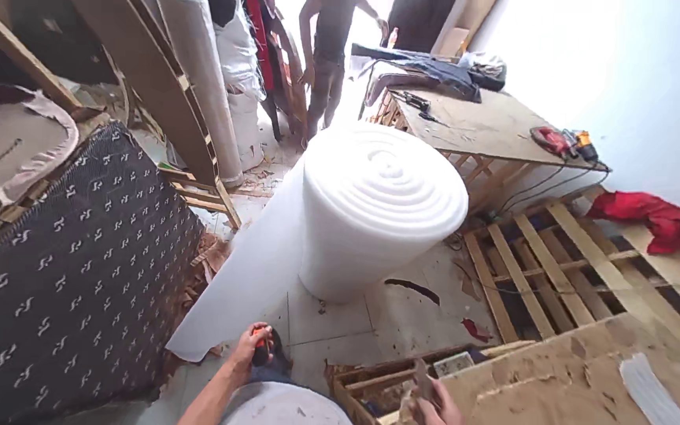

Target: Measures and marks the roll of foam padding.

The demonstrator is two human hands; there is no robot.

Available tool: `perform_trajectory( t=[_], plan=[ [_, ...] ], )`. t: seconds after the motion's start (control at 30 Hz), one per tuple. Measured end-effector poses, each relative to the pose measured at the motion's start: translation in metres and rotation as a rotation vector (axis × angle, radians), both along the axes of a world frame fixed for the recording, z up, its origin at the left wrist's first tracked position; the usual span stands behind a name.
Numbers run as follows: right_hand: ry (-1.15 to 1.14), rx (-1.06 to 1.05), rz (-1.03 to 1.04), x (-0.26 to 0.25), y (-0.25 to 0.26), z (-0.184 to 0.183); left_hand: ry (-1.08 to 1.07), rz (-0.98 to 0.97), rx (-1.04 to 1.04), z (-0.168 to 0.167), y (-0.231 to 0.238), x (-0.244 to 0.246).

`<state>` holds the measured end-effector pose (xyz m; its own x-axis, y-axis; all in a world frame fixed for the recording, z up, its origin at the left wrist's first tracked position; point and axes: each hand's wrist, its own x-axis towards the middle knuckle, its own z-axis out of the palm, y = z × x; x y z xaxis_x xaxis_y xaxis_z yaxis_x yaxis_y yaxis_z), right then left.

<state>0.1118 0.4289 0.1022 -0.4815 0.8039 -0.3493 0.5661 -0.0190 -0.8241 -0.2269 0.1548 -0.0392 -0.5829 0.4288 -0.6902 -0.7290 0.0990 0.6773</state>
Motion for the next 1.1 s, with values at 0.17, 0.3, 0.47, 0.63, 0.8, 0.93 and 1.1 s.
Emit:
perform_trajectory(
  t=[0.17, 0.3, 0.47, 0.63, 0.8, 0.93, 1.1],
  plan=[
    [0.143, -0.013, 0.417, -0.255, 0.022, -0.028, -0.085, 0.079, 0.098, -0.003, 0.037, -0.085],
    [-0.064, 0.465, 0.524, -0.416, 0.027, -0.087, -0.017, 0.159, 0.058, -0.011, 0.044, -0.124],
    [-0.311, 0.447, 0.473, -0.541, 0.067, -0.179, 0.146, 0.225, 0.008, -0.013, 0.01, -0.119],
    [-0.023, 0.153, 0.28, -0.612, 0.072, -0.251, 0.021, 0.363, -0.068, -0.004, -0.036, -0.054],
    [0.205, -0.451, 0.552, -0.615, 0.039, -0.221, 0.002, 0.421, -0.266, -0.003, -0.014, -0.02],
    [0.114, -0.482, 0.806, -0.57, -0.032, -0.181, 0.256, 0.346, -0.597, -0.023, 0.032, -0.044],
    [0.316, -0.313, 0.913, -0.561, -0.115, -0.137, 0.231, 0.365, -0.755, -0.005, 0.064, -0.108]
  ],
)
